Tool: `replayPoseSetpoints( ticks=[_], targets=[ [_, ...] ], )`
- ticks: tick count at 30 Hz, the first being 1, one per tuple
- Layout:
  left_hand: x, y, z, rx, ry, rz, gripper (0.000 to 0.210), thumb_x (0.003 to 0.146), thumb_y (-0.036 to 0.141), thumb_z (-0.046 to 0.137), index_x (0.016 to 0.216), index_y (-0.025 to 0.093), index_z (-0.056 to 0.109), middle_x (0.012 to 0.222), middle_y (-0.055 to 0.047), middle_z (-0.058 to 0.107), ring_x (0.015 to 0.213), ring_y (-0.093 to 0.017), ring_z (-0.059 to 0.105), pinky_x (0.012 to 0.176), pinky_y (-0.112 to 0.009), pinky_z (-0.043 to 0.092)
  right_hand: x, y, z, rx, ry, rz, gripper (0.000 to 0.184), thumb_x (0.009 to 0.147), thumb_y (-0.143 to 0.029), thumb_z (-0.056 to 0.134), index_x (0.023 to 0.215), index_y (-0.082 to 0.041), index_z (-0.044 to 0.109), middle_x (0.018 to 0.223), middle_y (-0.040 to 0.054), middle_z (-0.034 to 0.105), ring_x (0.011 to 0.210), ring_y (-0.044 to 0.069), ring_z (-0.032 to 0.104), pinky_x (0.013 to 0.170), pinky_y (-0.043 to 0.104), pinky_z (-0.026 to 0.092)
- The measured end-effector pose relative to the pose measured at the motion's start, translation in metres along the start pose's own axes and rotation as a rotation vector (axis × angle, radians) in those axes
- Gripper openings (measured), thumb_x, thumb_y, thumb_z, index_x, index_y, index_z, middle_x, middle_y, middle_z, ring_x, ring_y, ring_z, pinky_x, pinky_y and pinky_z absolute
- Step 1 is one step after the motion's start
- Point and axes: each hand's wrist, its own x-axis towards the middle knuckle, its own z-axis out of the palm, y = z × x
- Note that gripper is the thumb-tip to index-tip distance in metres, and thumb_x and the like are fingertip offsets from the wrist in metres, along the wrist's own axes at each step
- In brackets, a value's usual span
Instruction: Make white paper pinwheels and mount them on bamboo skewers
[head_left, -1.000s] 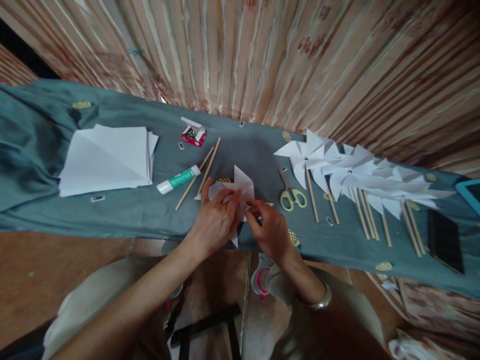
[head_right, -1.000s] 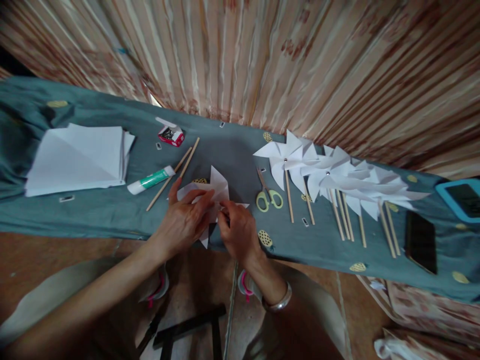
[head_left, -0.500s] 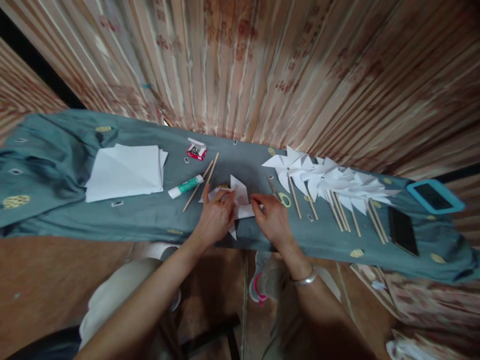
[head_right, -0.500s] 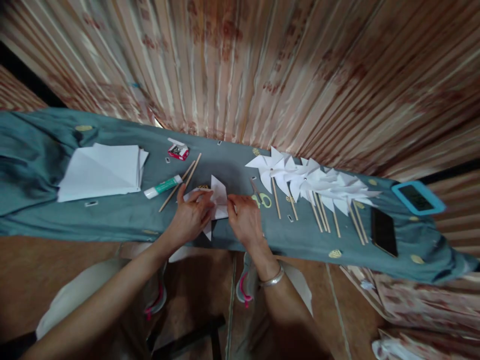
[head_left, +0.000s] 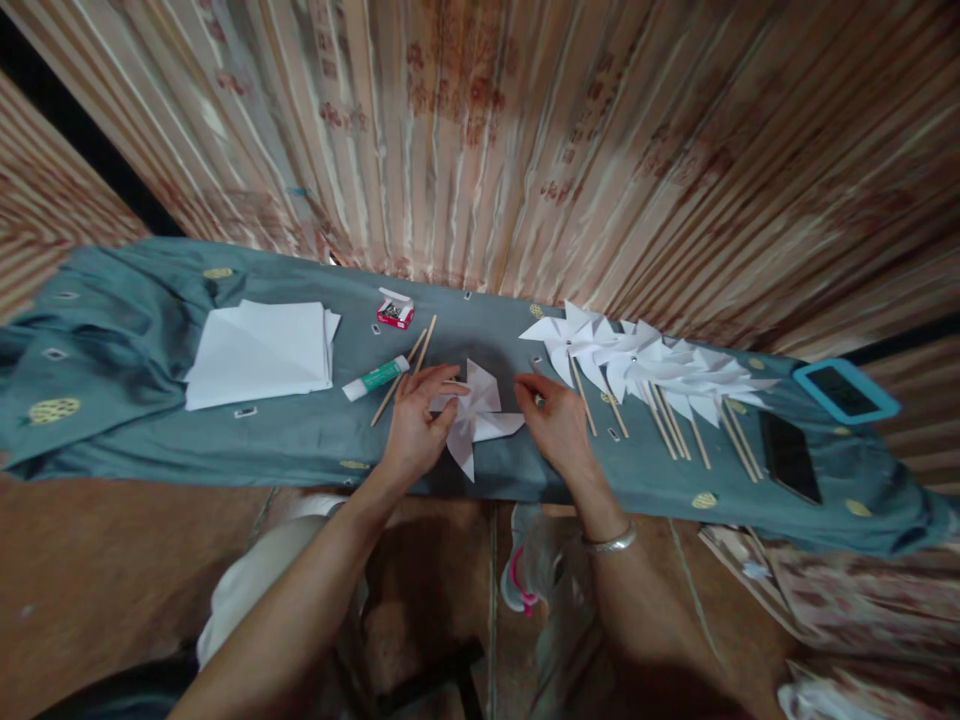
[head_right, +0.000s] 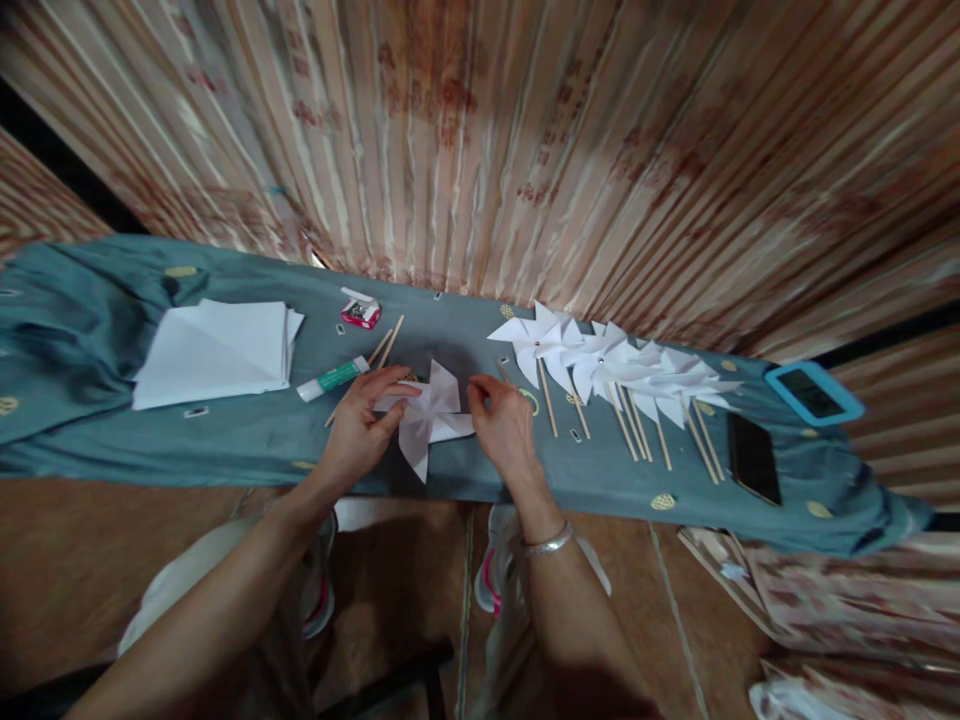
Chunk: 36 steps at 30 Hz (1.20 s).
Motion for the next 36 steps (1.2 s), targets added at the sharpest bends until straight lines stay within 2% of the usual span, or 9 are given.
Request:
replayPoseSetpoints(
  ticks=[4, 8, 12, 15, 18, 20, 24, 28, 36],
  targets=[
    [-0.005, -0.002, -0.003, -0.159, 0.084, -0.076, 0.02, 0.078, 0.022, 0.056, 0.094, 0.02, 0.068, 0.104, -0.006, 0.071, 0.113, -0.024, 0.057, 0.105, -0.042, 0.038, 0.005, 0.006, -0.005, -0.022, 0.052, 0.024, 0.026, 0.086, -0.024, 0.052, 0.101, -0.019, 0.073, 0.099, 0.0081, 0.076, 0.091, 0.023, 0.07, 0.083, 0.034, 0.051],
    [-0.018, 0.0, 0.003, -0.264, 0.029, -0.108, 0.011, 0.074, 0.019, 0.061, 0.083, 0.02, 0.068, 0.099, -0.006, 0.07, 0.109, -0.022, 0.059, 0.102, -0.04, 0.04, 0.006, 0.008, 0.0, 0.011, 0.054, 0.015, 0.027, 0.085, -0.025, 0.053, 0.1, -0.018, 0.073, 0.1, 0.0101, 0.076, 0.091, 0.025, 0.07, 0.084, 0.038, 0.051],
    [-0.028, 0.002, 0.009, -0.33, -0.023, -0.128, 0.035, 0.074, 0.013, 0.063, 0.108, 0.022, 0.066, 0.081, -0.001, 0.068, 0.098, -0.019, 0.062, 0.097, -0.036, 0.043, 0.004, -0.002, 0.018, 0.258, 0.018, -0.04, 0.025, 0.084, -0.029, 0.054, 0.094, -0.019, 0.074, 0.096, 0.0079, 0.076, 0.088, 0.023, 0.07, 0.083, 0.036, 0.052],
    [-0.025, -0.001, 0.007, -0.366, 0.011, -0.166, 0.033, 0.074, 0.013, 0.062, 0.105, 0.022, 0.067, 0.084, -0.001, 0.068, 0.099, -0.02, 0.062, 0.099, -0.036, 0.042, 0.012, -0.018, 0.036, 0.48, 0.0, -0.044, 0.021, 0.082, -0.031, 0.057, 0.089, -0.02, 0.074, 0.089, 0.0053, 0.077, 0.082, 0.02, 0.07, 0.078, 0.032, 0.054],
    [-0.019, -0.006, 0.006, -0.46, 0.07, -0.222, 0.029, 0.077, 0.017, 0.059, 0.105, 0.019, 0.065, 0.088, -0.004, 0.068, 0.104, -0.021, 0.061, 0.101, -0.038, 0.04, 0.035, -0.042, 0.054, 0.528, -0.056, -0.092, 0.021, 0.082, -0.029, 0.057, 0.089, -0.019, 0.073, 0.086, 0.0049, 0.077, 0.079, 0.019, 0.07, 0.074, 0.03, 0.054],
    [-0.016, -0.008, 0.007, -0.555, 0.103, -0.283, 0.037, 0.077, 0.019, 0.059, 0.114, 0.018, 0.06, 0.093, -0.005, 0.068, 0.101, -0.021, 0.062, 0.099, -0.038, 0.043, 0.058, -0.062, 0.066, 0.388, -0.122, -0.145, 0.023, 0.084, -0.025, 0.053, 0.093, -0.018, 0.073, 0.089, 0.0047, 0.076, 0.08, 0.018, 0.07, 0.073, 0.028, 0.053],
    [-0.015, -0.006, 0.008, -0.688, 0.157, -0.409, 0.062, 0.076, 0.019, 0.058, 0.136, 0.016, 0.041, 0.118, -0.012, 0.062, 0.111, -0.022, 0.058, 0.096, -0.039, 0.046, 0.103, -0.102, 0.091, -0.169, -0.322, -0.247, 0.03, 0.09, -0.02, 0.044, 0.101, -0.02, 0.072, 0.096, 0.002, 0.076, 0.088, 0.015, 0.068, 0.079, 0.022, 0.048],
    [-0.016, 0.002, -0.001, -0.664, 0.221, -0.369, 0.073, 0.077, 0.02, 0.06, 0.144, 0.021, 0.03, 0.144, -0.013, 0.044, 0.13, -0.024, 0.045, 0.106, -0.04, 0.04, 0.136, -0.124, 0.121, -0.325, -0.374, -0.211, 0.028, 0.089, -0.018, 0.047, 0.092, -0.013, 0.074, 0.094, 0.0104, 0.075, 0.089, 0.019, 0.068, 0.08, 0.025, 0.047],
    [-0.014, 0.004, -0.016, -0.747, 0.254, -0.372, 0.074, 0.08, 0.019, 0.057, 0.146, 0.023, 0.023, 0.152, -0.011, 0.035, 0.138, -0.023, 0.037, 0.111, -0.042, 0.035, 0.163, -0.132, 0.155, -0.494, -0.386, -0.135, 0.033, 0.087, -0.027, 0.055, 0.111, -0.009, 0.068, 0.11, 0.0214, 0.07, 0.106, 0.029, 0.066, 0.086, 0.032, 0.05]
  ],
)
